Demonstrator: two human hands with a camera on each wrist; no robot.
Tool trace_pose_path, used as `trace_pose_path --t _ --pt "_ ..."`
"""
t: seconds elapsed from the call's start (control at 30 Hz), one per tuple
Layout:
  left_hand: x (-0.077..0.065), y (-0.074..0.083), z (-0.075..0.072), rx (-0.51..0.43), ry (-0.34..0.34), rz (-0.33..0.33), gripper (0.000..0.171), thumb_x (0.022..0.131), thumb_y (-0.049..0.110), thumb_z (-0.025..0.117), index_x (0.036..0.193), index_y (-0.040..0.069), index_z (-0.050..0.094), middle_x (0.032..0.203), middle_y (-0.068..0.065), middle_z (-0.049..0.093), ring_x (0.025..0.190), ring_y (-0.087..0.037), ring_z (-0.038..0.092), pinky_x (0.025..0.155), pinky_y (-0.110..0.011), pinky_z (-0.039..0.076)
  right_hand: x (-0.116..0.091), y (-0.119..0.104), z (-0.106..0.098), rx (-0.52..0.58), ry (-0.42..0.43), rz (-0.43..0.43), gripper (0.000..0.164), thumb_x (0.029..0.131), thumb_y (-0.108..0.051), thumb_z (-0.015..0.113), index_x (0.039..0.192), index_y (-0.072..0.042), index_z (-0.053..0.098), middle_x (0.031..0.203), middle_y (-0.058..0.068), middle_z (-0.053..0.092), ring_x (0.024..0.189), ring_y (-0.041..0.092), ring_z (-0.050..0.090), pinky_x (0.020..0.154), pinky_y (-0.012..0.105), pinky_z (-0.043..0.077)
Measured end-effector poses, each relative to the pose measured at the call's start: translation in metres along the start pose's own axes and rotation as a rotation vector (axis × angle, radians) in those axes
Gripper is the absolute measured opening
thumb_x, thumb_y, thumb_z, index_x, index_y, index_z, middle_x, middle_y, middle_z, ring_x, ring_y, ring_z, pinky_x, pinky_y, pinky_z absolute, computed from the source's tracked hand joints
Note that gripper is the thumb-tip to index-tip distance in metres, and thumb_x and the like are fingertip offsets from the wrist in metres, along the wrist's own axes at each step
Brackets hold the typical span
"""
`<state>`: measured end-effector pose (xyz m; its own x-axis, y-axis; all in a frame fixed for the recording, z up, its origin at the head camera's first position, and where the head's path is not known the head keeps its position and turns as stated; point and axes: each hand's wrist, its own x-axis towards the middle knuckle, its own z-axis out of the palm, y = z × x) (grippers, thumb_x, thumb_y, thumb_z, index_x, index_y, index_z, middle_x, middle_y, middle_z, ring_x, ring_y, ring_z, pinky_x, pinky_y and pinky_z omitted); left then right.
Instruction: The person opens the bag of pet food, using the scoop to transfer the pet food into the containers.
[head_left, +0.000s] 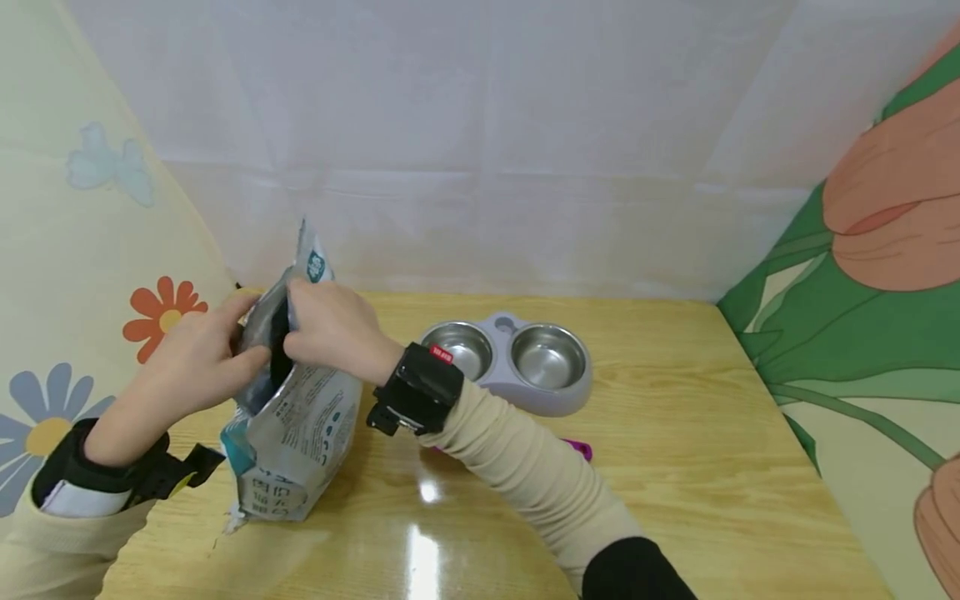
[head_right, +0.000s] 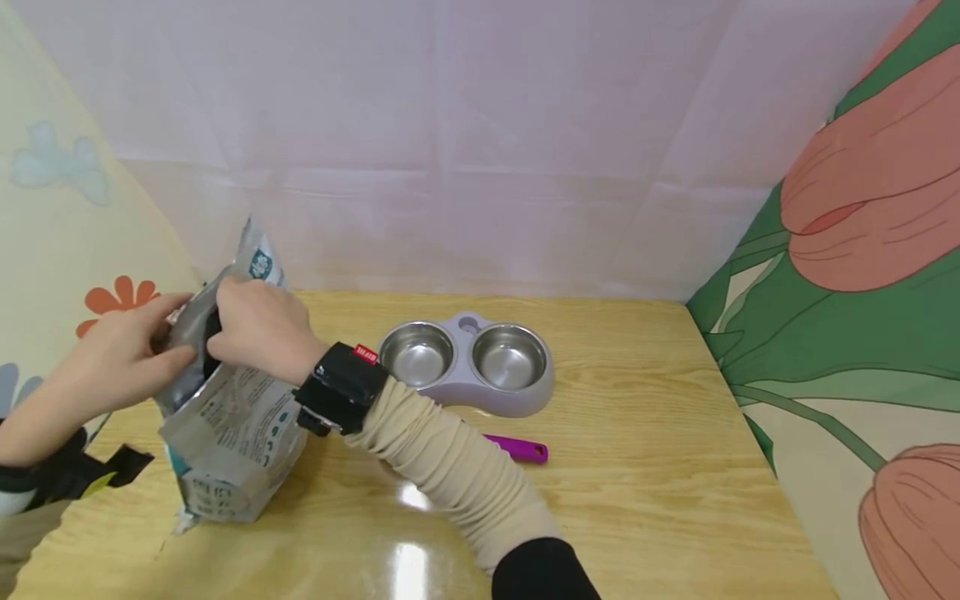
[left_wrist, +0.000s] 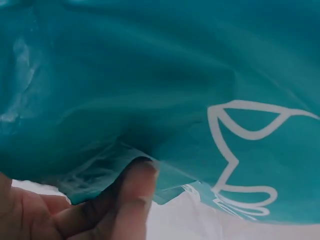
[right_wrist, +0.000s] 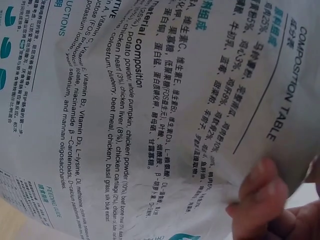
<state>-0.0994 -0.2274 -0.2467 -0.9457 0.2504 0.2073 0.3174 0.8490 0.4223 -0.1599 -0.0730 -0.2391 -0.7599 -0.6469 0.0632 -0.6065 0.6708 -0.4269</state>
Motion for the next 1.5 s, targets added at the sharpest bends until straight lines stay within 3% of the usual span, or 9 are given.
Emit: trace_pose_path --t 0.33,0.57,0.73,0.87,0.93,1.07,1.17,1.37,1.5 --pt "-0.001 0.001 -0.001 0.103 0.064 -0.039 0.042 0.080 0.004 0.050 0.121 -0.005 0.047 0.049 0.000 0.039 0.037 -0.014 0.033 0.037 -0.028 0.026 -0.003 0.010 -0.002 0.038 0.035 0.041 0.019 0.078 -0.013 0.062 0.094 -0.014 0.052 0.074 -0.003 0.054 0.061 0.011 0.050 0.046 0.020 0.036" --pt "-0.002 -0.001 -0.003 0.095 0.077 -0.020 0.046 0.081 0.004 0.049 0.125 -0.008 0.045 0.049 0.000 0.037 0.036 -0.014 0.031 0.035 -0.027 0.026 -0.005 0.012 -0.005 0.044 0.025 0.042 0.019 0.077 -0.015 0.064 0.091 -0.011 0.052 0.068 -0.001 0.050 0.056 0.011 0.049 0.042 0.020 0.032" --pt "-0.001 -0.008 -0.005 0.033 0.007 0.037 0.051 0.084 0.007 0.053 0.131 -0.004 0.039 0.053 0.003 0.045 0.038 -0.010 0.034 0.037 -0.026 0.028 0.004 0.015 -0.006 0.071 -0.002 0.073 0.025 0.083 -0.025 0.061 0.102 -0.009 0.057 0.085 0.000 0.059 0.058 0.010 0.050 0.044 0.019 0.034" --pt "0.004 -0.013 -0.010 -0.031 -0.095 0.068 0.057 0.086 0.013 0.060 0.134 -0.004 0.035 0.069 0.000 0.062 0.051 -0.008 0.051 0.043 -0.026 0.037 0.013 0.017 -0.007 0.109 0.005 0.065 0.022 0.086 -0.026 0.058 0.101 -0.010 0.057 0.072 -0.001 0.053 0.051 0.009 0.047 0.043 0.019 0.033" --pt "0.008 -0.015 -0.013 -0.043 -0.120 0.072 0.052 0.088 0.016 0.060 0.131 -0.002 0.039 0.071 -0.001 0.063 0.053 -0.009 0.052 0.045 -0.026 0.038 0.017 0.017 -0.007 0.118 0.004 0.058 0.016 0.087 -0.025 0.057 0.094 -0.010 0.055 0.062 -0.002 0.044 0.048 0.008 0.045 0.043 0.018 0.034" --pt "0.019 -0.015 -0.015 -0.048 -0.111 0.069 0.038 0.090 0.015 0.056 0.122 -0.001 0.045 0.060 0.002 0.051 0.044 -0.008 0.040 0.042 -0.026 0.033 0.021 0.014 -0.008 0.103 0.018 0.064 0.012 0.086 -0.020 0.057 0.081 -0.012 0.050 0.058 -0.003 0.041 0.045 0.008 0.042 0.041 0.018 0.032" --pt "0.025 -0.015 -0.013 -0.033 -0.101 0.063 0.040 0.090 0.011 0.053 0.125 -0.005 0.042 0.057 0.000 0.045 0.040 -0.009 0.034 0.040 -0.026 0.030 0.023 0.013 -0.009 0.053 0.021 0.090 0.014 0.083 -0.018 0.058 0.074 -0.013 0.049 0.062 -0.003 0.046 0.049 0.008 0.044 0.042 0.018 0.031" --pt "0.027 -0.014 -0.010 0.005 -0.046 0.078 0.042 0.087 0.007 0.050 0.126 -0.007 0.043 0.054 -0.001 0.043 0.039 -0.011 0.035 0.038 -0.026 0.031 0.022 0.014 -0.013 -0.004 0.002 0.114 0.007 0.081 -0.015 0.059 0.080 -0.014 0.052 0.075 -0.002 0.053 0.062 0.011 0.050 0.049 0.019 0.035" --pt "0.025 -0.015 -0.010 0.036 -0.014 0.077 0.042 0.086 0.006 0.049 0.126 -0.007 0.044 0.049 0.001 0.038 0.036 -0.011 0.031 0.037 -0.026 0.028 0.020 0.020 -0.016 -0.039 0.023 0.123 0.008 0.081 -0.016 0.060 0.080 -0.015 0.052 0.073 -0.003 0.051 0.061 0.011 0.047 0.048 0.019 0.032"
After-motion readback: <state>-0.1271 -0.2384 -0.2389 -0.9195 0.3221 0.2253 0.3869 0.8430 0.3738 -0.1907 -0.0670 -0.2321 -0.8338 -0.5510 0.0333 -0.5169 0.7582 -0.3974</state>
